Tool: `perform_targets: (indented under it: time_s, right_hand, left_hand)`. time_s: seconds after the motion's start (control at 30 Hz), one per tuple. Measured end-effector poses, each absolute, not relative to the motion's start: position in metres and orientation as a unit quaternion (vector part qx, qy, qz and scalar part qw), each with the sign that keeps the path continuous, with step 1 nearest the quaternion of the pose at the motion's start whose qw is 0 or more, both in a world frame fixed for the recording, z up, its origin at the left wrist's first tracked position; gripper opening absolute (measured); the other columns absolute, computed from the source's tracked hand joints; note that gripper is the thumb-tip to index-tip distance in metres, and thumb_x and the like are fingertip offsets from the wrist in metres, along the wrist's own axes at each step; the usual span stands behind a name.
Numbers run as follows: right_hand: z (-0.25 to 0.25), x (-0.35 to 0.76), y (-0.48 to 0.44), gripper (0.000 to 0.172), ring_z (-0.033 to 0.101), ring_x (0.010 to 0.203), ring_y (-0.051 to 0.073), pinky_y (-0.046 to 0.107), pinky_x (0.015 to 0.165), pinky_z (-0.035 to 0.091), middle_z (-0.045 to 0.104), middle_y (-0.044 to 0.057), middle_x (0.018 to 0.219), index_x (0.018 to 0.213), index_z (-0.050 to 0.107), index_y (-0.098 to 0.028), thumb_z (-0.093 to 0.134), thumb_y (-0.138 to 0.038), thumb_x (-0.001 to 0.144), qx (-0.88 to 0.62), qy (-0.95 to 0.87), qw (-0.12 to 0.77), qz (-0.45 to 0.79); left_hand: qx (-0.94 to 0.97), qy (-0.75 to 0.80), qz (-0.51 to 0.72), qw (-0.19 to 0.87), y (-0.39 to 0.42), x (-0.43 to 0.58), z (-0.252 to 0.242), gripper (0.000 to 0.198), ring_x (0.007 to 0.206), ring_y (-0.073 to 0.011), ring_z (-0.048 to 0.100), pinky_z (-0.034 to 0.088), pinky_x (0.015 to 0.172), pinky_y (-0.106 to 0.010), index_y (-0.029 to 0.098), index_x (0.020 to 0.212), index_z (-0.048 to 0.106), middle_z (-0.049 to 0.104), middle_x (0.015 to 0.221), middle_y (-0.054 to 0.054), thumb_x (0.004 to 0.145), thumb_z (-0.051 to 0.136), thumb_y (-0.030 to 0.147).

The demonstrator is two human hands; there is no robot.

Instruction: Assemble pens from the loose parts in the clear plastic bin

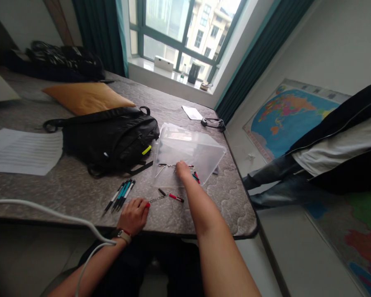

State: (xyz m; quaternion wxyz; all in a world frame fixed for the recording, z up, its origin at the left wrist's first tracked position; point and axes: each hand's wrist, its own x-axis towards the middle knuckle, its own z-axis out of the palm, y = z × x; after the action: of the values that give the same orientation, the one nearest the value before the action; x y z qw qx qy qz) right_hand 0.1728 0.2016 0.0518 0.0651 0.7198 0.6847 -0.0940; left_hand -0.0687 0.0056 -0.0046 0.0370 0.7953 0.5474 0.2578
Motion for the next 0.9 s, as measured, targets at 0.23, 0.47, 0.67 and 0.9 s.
perform_targets:
  time_s: [0.23, 0.47, 0.67, 0.9]
  right_hand:
    - [0.062, 0.171, 0.197, 0.024, 0.062, 0.102, 0.021, 0.028, 0.090, 0.044, 0.063, 0.016, 0.113, 0.105, 0.068, -0.014, 0.050, -0.011, 0.090, 0.694, 0.713, 0.060, -0.077]
    - [0.078, 0.158, 0.133, 0.021, 0.063, 0.089, 0.019, 0.032, 0.084, 0.051, 0.067, 0.009, 0.096, 0.104, 0.063, -0.015, 0.051, -0.028, 0.093, 0.694, 0.639, -0.299, -0.142]
    - [0.083, 0.103, 0.001, 0.024, 0.065, 0.072, 0.015, 0.030, 0.063, 0.059, 0.066, 0.004, 0.090, 0.093, 0.066, -0.018, 0.066, -0.041, 0.085, 0.552, 0.511, -0.532, -0.389]
    - [0.079, 0.068, -0.021, 0.020, 0.067, 0.076, 0.015, 0.031, 0.068, 0.061, 0.067, 0.005, 0.094, 0.093, 0.068, -0.019, 0.060, -0.037, 0.090, 0.538, 0.530, -0.539, -0.374]
  left_hand:
    - [0.793, 0.550, 0.259, 0.036, 0.006, -0.069, -0.004, 0.022, 0.094, -0.0245, 0.054, 0.037, 0.078, -0.038, 0.022, 0.099, 0.063, 0.065, 0.099, -0.007, 0.096, 0.043, 0.031]
    - [0.791, 0.555, 0.256, 0.044, 0.005, -0.069, -0.001, 0.025, 0.094, -0.0253, 0.053, 0.036, 0.077, -0.039, 0.022, 0.098, 0.064, 0.065, 0.098, -0.008, 0.096, 0.042, 0.034]
    - [0.790, 0.552, 0.262, 0.052, 0.004, -0.069, -0.002, 0.025, 0.094, -0.0256, 0.053, 0.036, 0.076, -0.039, 0.022, 0.101, 0.064, 0.065, 0.099, -0.008, 0.096, 0.042, 0.033]
    - [0.790, 0.553, 0.261, 0.041, 0.003, -0.069, 0.004, 0.026, 0.093, -0.0261, 0.054, 0.036, 0.075, -0.039, 0.021, 0.099, 0.063, 0.064, 0.096, -0.009, 0.096, 0.040, 0.032]
